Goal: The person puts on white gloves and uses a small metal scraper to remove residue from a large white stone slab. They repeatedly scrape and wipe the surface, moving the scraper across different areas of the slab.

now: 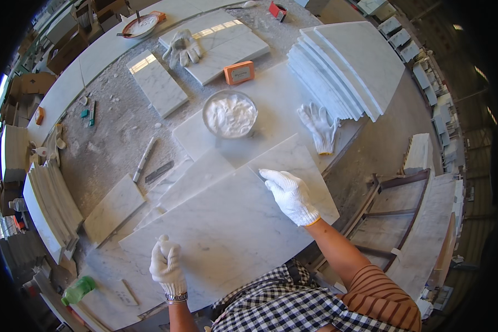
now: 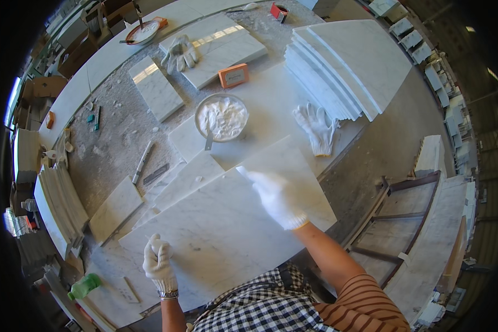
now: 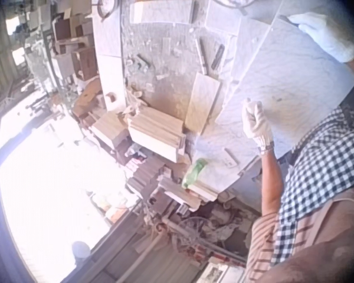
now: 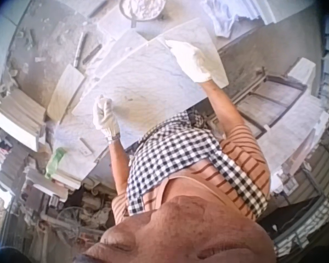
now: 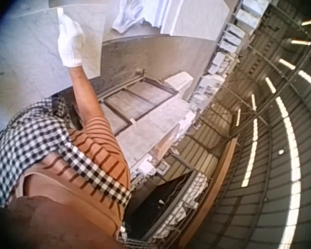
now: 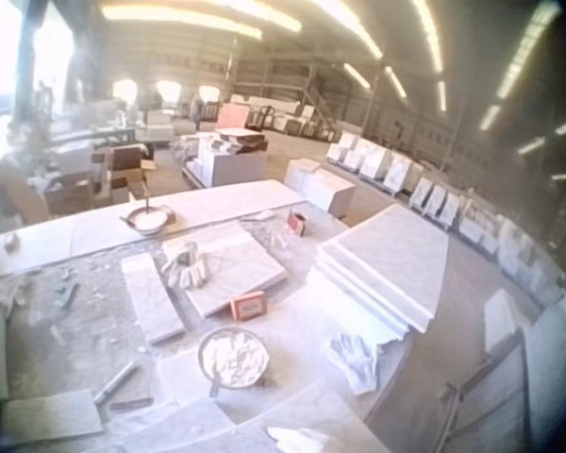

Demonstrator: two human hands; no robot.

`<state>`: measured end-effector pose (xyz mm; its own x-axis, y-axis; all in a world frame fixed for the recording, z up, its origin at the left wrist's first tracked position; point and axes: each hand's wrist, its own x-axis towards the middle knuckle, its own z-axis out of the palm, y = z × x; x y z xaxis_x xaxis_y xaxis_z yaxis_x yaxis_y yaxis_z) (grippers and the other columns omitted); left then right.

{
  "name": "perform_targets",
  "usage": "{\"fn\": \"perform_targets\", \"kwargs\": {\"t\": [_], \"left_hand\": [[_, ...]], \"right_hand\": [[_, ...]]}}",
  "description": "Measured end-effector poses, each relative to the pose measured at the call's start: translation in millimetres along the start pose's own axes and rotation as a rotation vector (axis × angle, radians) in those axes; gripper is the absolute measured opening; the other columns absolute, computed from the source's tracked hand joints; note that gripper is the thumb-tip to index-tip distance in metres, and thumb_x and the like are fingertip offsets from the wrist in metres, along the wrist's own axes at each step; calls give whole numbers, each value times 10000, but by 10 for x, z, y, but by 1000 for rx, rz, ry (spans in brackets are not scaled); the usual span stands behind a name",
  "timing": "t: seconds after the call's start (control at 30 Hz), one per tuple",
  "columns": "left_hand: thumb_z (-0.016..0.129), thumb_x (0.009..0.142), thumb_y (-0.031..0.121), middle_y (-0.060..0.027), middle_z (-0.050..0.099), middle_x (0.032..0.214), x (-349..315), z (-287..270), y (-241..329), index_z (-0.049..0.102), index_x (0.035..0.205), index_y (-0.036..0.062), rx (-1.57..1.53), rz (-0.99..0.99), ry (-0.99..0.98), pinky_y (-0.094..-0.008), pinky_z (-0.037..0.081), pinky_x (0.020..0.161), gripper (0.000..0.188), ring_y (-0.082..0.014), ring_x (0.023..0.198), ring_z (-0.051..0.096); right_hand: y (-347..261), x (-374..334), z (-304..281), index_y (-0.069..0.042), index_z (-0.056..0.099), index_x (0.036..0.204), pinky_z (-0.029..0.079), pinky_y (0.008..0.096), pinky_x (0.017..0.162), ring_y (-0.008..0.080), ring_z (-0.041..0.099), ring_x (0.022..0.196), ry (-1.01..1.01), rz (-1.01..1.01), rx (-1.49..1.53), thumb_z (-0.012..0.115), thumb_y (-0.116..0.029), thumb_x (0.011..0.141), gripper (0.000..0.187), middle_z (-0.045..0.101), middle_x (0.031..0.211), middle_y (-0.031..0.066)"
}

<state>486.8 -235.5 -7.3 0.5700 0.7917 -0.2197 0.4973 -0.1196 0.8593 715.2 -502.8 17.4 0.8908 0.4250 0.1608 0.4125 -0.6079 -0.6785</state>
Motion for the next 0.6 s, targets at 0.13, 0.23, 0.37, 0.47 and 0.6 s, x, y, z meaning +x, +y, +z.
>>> {"fn": "perform_targets", "kwargs": {"t": [0.13,0.23,0.37,0.47,0.6], "left_hand": [[807,895,228,-137,778,992,-72,223,227,719,1261,39,203,170,-88,-318,588,808,421,-183,815,733],[800,892,238,-151,776,1072,-80,364,333,712,1276,59,271,229,-156,-358,598,827,433,-250,884,765],[794,885,255,-152,755,1147,-77,469,412,704,1289,110,330,239,-249,-420,593,859,439,-338,966,751],[791,889,302,-159,756,1128,-78,501,452,703,1282,113,367,235,-288,-427,590,856,445,-346,974,744],[786,894,357,-161,756,1128,-70,534,508,709,1271,118,410,223,-303,-426,587,857,453,-345,964,745]], "right_hand": [[-104,-151,-11,-108,693,1282,560,419,739,312,695,849,-239,22,-177,762,-260,905,413,705,914,107],[-178,-193,18,-107,687,1273,557,427,707,306,686,805,-262,-50,-351,763,-294,899,425,675,855,102],[-248,-175,81,-92,681,1247,555,432,660,302,683,767,-252,-126,-343,758,-283,891,411,666,831,99],[-261,-124,137,-81,685,1228,554,432,640,305,683,751,-237,-125,-378,753,-277,888,398,663,811,99],[-255,-94,137,-77,687,1215,553,429,628,304,682,738,-226,-151,-371,750,-272,885,389,657,783,98]]}}
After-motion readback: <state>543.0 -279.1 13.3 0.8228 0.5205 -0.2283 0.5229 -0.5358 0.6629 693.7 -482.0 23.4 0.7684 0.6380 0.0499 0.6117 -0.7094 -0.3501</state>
